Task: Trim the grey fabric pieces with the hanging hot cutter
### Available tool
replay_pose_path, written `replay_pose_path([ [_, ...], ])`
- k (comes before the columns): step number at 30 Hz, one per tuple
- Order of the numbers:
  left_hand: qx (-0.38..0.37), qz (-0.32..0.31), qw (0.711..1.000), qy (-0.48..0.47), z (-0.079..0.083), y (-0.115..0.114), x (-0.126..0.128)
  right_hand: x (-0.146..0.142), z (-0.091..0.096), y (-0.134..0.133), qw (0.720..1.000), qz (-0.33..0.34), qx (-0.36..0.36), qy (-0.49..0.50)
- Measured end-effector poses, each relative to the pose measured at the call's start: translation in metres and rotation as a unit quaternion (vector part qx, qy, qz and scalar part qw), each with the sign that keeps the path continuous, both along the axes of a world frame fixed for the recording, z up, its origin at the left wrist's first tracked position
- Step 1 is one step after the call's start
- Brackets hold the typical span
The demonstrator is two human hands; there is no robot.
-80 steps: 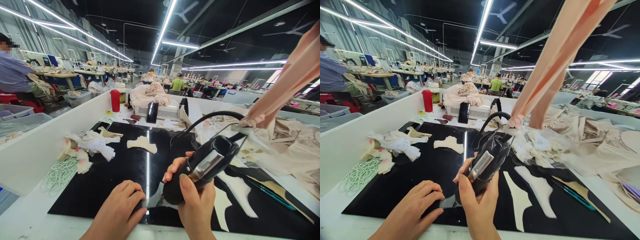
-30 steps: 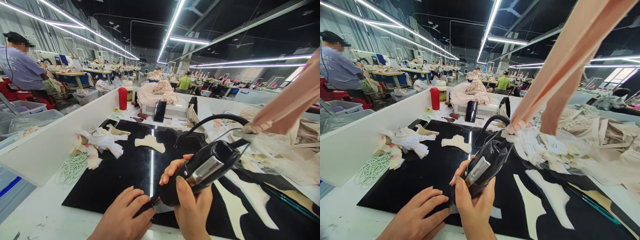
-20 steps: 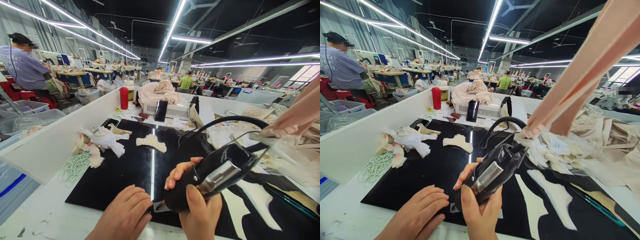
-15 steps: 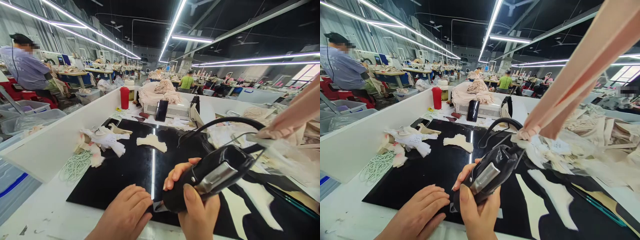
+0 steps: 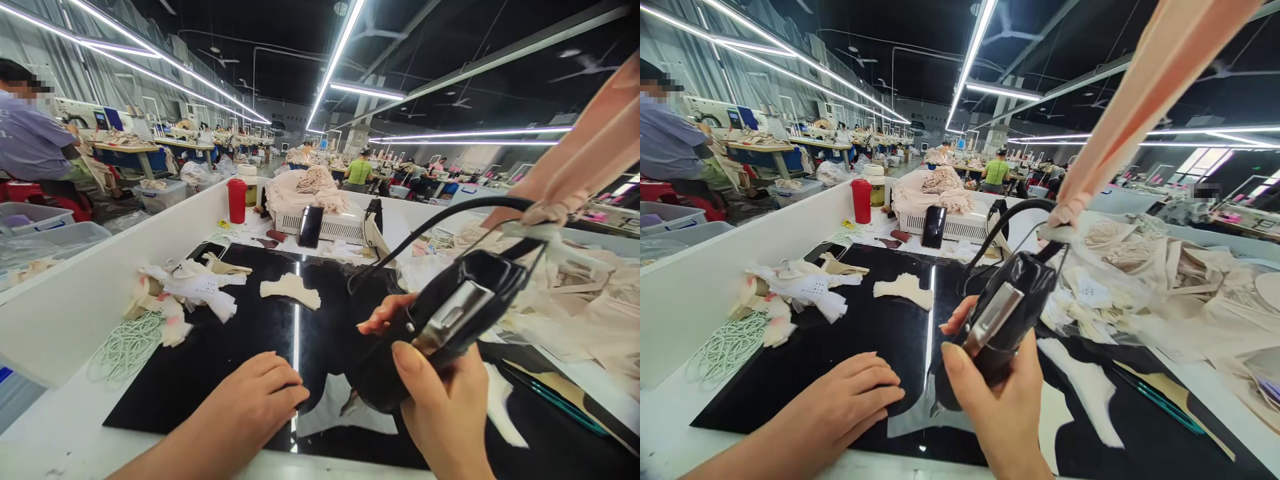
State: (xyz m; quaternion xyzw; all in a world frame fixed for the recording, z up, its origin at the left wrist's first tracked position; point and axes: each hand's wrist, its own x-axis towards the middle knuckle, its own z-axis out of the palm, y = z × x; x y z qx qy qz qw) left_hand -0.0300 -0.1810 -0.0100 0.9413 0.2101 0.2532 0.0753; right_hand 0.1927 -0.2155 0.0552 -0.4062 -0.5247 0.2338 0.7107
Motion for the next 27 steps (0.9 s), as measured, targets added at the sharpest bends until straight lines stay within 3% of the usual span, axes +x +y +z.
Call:
replay_pose_path([
  [5,-0.156,-0.109,0.981,0.044,0.012,0.031,0.019,-0.001,-0.009,0.010,0.996,-0.016,0.009,0.089],
  [11,-0.270,-0.133,0.950,0.086,0.009,0.046,0.030,-0.004,-0.023,0.018,0.993,0.004,0.041,0.112],
  [16,-0.290,-0.130,0.945,0.075,0.005,0.047,0.030,-0.009,-0.029,0.020,0.993,0.035,0.050,0.102],
  [27,-0.285,-0.137,0.946,0.073,0.004,0.048,0.032,-0.011,-0.034,0.020,0.993,0.036,0.035,0.103],
])
